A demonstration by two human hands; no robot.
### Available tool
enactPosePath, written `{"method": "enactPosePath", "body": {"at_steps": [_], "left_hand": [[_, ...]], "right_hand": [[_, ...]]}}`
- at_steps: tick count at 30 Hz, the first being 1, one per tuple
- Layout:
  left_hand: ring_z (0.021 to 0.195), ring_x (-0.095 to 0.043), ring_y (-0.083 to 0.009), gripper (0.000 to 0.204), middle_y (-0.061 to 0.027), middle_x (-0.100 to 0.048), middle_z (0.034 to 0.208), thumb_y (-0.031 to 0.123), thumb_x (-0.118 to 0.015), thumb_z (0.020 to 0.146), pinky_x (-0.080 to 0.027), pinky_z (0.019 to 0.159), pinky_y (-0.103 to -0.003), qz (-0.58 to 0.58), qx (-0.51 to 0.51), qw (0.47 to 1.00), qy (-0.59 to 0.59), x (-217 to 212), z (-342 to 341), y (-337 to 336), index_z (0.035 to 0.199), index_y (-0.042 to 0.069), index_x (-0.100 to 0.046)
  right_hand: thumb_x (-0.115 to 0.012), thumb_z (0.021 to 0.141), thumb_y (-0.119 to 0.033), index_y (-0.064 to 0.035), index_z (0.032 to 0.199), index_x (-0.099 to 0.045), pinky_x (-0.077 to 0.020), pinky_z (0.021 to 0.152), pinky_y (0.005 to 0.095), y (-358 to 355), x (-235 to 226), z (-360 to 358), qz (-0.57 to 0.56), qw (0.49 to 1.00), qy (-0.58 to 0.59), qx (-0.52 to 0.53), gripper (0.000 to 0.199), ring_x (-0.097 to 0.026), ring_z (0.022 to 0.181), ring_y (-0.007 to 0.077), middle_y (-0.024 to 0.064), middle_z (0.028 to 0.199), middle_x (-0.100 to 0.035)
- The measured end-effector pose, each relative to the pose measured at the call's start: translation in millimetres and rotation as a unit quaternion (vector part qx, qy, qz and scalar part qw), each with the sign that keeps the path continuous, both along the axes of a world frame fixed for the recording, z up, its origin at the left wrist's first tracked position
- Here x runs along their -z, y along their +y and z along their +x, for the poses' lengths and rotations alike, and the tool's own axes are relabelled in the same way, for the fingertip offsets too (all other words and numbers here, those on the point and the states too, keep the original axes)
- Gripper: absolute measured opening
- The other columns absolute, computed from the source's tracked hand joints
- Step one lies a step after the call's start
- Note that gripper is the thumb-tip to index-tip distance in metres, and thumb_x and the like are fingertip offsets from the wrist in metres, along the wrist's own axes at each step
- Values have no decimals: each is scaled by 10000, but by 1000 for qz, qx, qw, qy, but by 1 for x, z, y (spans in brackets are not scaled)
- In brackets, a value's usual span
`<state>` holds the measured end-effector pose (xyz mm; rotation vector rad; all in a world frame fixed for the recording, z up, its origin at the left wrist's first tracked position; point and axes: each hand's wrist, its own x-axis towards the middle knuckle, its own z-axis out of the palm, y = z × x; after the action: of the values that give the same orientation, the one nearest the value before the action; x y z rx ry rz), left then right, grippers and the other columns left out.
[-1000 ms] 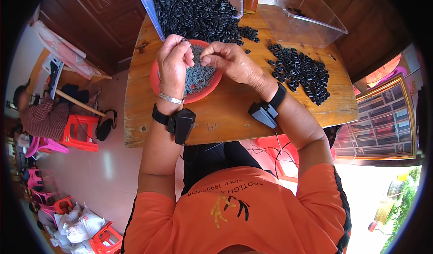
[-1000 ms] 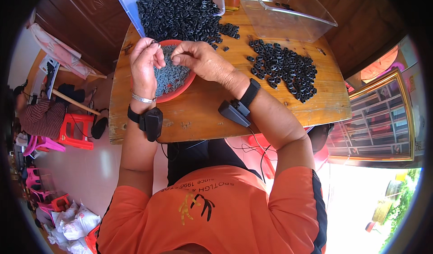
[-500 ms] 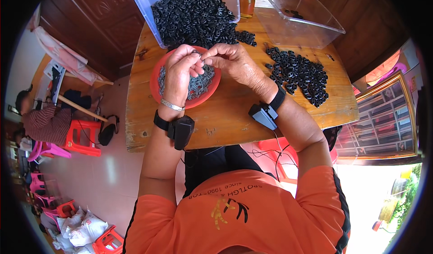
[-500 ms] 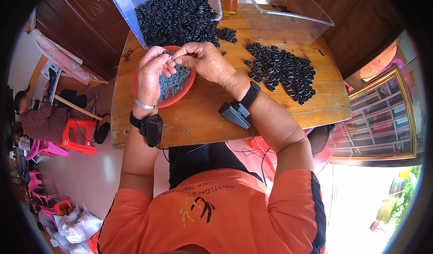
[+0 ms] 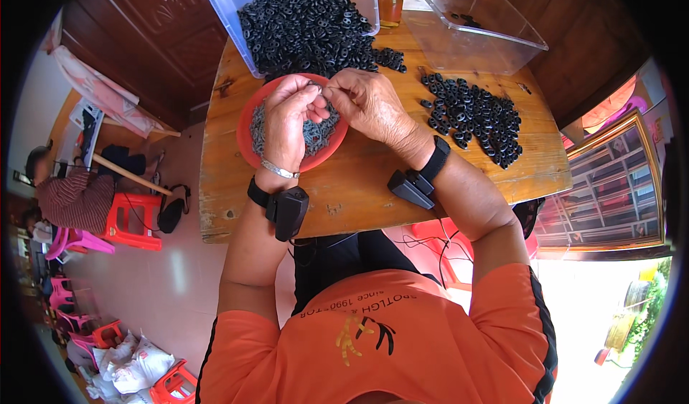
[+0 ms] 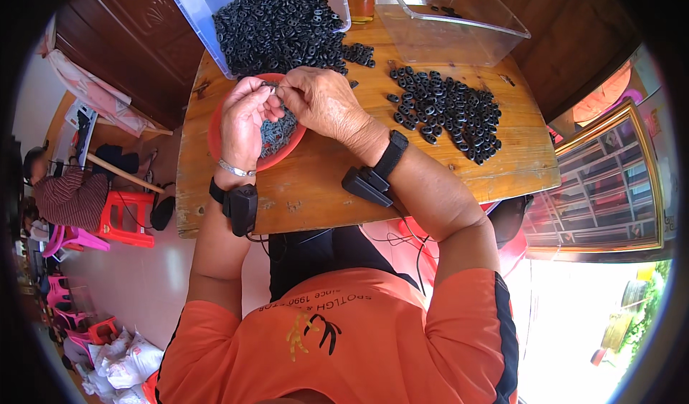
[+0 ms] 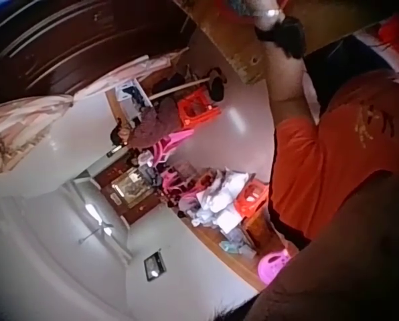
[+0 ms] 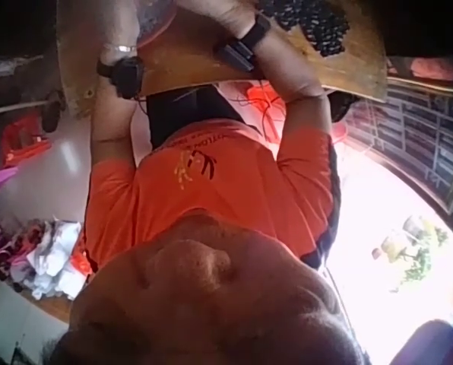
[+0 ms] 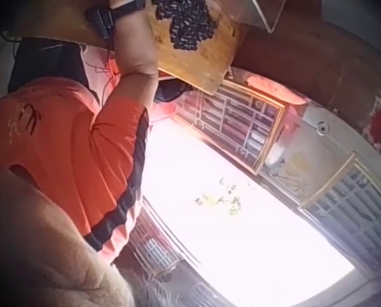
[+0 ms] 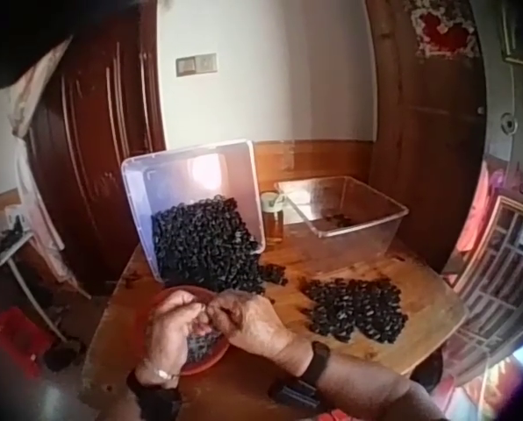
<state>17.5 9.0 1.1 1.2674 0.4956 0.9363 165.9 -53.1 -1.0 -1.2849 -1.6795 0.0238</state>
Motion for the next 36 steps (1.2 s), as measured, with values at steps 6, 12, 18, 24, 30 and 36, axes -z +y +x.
{"method": "enactPosePath", "body": {"at_steps": [6,12,18,24,30,36], "left_hand": [[599,-566,-127,144,-60,-605,716,136,-533,871,-445,578,-230,-12,-3,999,-41,2,3,-3,826,9,-585],[615,-575,-127,148,-64,-612,720,129,-532,867,-447,584,-236,-6,-28,999,-14,2,4,-8,844,-3,-596],[599,-563,-117,142,-51,-600,699,134,-536,860,-439,575,-233,7,-28,1000,-8,3,2,-3,829,8,-593],[544,-517,-83,116,-17,-557,644,127,-538,852,-396,519,-200,64,-76,995,-26,-8,-5,-1,795,30,-564],[521,-502,-90,109,-18,-550,625,125,-518,856,-385,505,-205,41,-118,989,-74,-16,-11,2,803,35,-550],[520,-504,-96,108,-19,-551,625,126,-523,850,-387,507,-207,52,-138,984,-97,-15,-13,2,799,34,-548]], "right_hand": [[-596,840,-100,-7,801,-608,-489,607,303,1,2,-4,-34,996,78,4,102,-621,651,201,98,718,-626],[-582,863,-112,7,809,-606,-479,606,259,-2,0,-4,-62,987,146,-9,133,-583,652,98,58,706,-621],[-590,832,-121,-7,801,-610,-496,598,307,1,3,-4,-70,991,115,-18,120,-615,649,194,95,713,-632],[-591,813,-130,-27,793,-591,-498,595,366,3,9,-9,-71,997,26,8,105,-631,658,302,141,709,-623],[-622,820,-145,-18,821,-583,-491,606,381,2,9,-16,-100,995,-15,-23,133,-625,676,312,148,708,-613],[-648,801,-216,-53,788,-614,-493,604,424,5,13,-23,-79,996,-36,-11,166,-620,693,332,149,723,-628]]}}
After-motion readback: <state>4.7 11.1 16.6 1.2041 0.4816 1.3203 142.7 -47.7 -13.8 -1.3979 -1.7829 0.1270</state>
